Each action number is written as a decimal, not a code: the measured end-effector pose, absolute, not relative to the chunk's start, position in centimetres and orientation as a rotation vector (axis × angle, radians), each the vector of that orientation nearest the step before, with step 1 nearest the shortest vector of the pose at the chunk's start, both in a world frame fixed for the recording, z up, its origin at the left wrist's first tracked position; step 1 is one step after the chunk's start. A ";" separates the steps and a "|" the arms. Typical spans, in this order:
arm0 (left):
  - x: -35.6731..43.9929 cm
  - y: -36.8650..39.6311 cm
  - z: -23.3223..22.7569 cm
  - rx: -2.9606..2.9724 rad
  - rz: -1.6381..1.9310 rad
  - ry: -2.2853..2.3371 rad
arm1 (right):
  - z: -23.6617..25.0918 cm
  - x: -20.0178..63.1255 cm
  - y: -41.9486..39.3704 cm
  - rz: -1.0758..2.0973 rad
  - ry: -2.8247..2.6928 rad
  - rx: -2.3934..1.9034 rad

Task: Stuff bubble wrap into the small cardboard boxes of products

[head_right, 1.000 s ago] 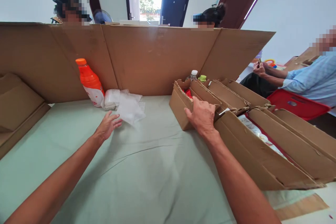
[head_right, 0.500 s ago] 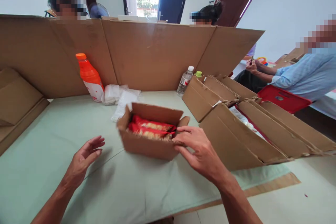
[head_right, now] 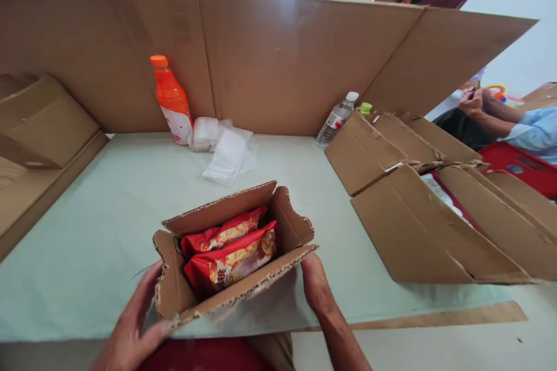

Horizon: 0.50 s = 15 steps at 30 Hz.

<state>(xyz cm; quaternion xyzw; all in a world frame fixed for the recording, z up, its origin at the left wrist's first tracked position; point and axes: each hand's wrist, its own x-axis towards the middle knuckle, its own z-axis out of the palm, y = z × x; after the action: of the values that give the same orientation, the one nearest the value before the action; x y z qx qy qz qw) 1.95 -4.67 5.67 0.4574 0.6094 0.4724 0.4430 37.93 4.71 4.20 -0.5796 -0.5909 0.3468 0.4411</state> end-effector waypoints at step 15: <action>-7.0 7.3 6.5 0.974 1.364 1.802 | 6.8 26.0 12.5 1.350 -1.754 -0.926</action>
<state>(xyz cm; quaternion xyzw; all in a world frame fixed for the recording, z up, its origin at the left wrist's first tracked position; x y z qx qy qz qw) -6.99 7.34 6.49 0.3731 0.6902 0.5226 0.3337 26.03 12.54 6.80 -0.3598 -0.6813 0.5245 0.3624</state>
